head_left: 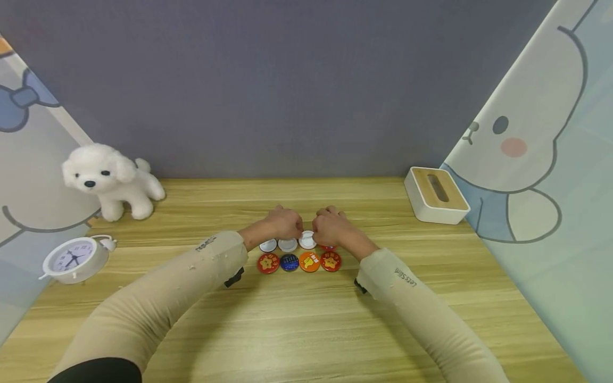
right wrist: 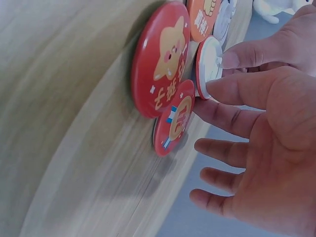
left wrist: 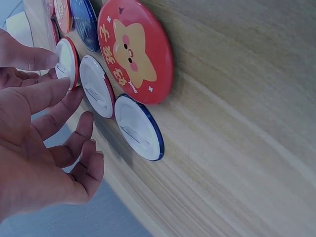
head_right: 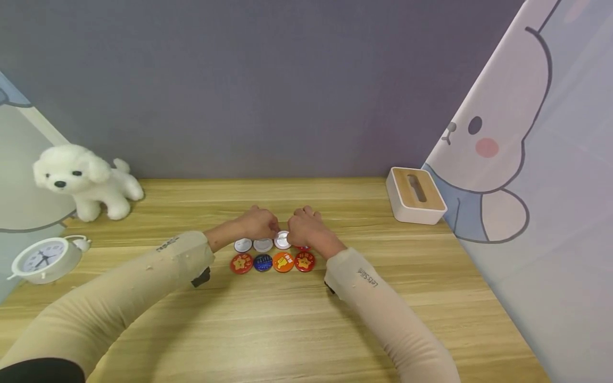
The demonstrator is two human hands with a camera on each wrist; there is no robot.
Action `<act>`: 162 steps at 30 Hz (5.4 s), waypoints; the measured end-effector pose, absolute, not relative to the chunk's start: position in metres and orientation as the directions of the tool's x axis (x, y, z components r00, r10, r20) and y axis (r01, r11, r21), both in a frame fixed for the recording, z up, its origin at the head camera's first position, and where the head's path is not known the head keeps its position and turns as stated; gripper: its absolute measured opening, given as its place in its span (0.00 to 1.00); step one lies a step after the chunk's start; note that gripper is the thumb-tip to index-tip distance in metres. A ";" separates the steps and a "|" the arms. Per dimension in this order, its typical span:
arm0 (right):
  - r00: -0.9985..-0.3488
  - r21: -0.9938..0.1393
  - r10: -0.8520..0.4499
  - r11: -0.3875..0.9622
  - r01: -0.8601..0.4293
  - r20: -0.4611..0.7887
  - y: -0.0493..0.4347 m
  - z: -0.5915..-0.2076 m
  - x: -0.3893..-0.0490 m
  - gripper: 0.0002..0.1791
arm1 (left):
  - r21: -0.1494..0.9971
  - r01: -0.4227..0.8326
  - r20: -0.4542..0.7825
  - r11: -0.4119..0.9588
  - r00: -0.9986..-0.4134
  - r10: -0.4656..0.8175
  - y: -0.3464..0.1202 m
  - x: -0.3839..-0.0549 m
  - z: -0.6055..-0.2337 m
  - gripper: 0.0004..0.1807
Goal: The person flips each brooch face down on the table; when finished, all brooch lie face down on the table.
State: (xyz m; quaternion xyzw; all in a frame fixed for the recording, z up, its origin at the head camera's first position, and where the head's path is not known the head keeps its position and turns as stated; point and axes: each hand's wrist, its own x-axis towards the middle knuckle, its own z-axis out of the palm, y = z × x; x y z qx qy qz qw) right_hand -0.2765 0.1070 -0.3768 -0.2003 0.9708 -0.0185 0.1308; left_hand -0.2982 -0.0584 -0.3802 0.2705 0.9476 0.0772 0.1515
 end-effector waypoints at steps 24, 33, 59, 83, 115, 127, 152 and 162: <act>-0.891 -0.123 -0.388 0.921 -0.369 -0.234 0.116 -0.375 -0.276 0.09 | 0.239 0.503 -0.246 0.831 -0.796 0.553 -0.055 -0.298 -0.374 0.11; -0.900 -0.192 -0.400 0.910 -0.367 -0.173 0.139 -0.367 -0.278 0.14 | 0.314 0.461 -0.224 0.830 -0.814 0.536 -0.057 -0.298 -0.360 0.11; -0.867 -0.272 -0.439 0.886 -0.375 -0.236 0.151 -0.382 -0.269 0.21 | 0.214 0.551 -0.259 0.807 -0.764 0.591 -0.022 -0.290 -0.371 0.15; -0.877 -0.286 -0.397 0.903 -0.320 -0.271 0.149 -0.376 -0.275 0.21 | 0.254 0.543 -0.265 0.800 -0.757 0.598 -0.014 -0.293 -0.373 0.15; -0.925 -0.283 -0.360 0.906 -0.316 -0.119 0.144 -0.380 -0.254 0.16 | 0.428 0.385 -0.313 0.817 -0.785 0.534 -0.016 -0.297 -0.370 0.12; -0.908 -0.344 -0.405 0.872 -0.349 -0.106 0.146 -0.377 -0.252 0.11 | 0.488 0.402 -0.268 0.774 -0.775 0.572 -0.019 -0.295 -0.366 0.17; -0.934 -0.518 -0.308 0.837 -0.175 -0.182 0.163 -0.380 -0.257 0.08 | 0.367 0.551 -0.190 0.749 -0.744 0.640 -0.020 -0.297 -0.373 0.10; -0.936 -0.506 -0.310 0.841 -0.189 -0.166 0.168 -0.378 -0.263 0.08 | 0.327 0.608 -0.186 0.724 -0.710 0.680 -0.019 -0.304 -0.373 0.08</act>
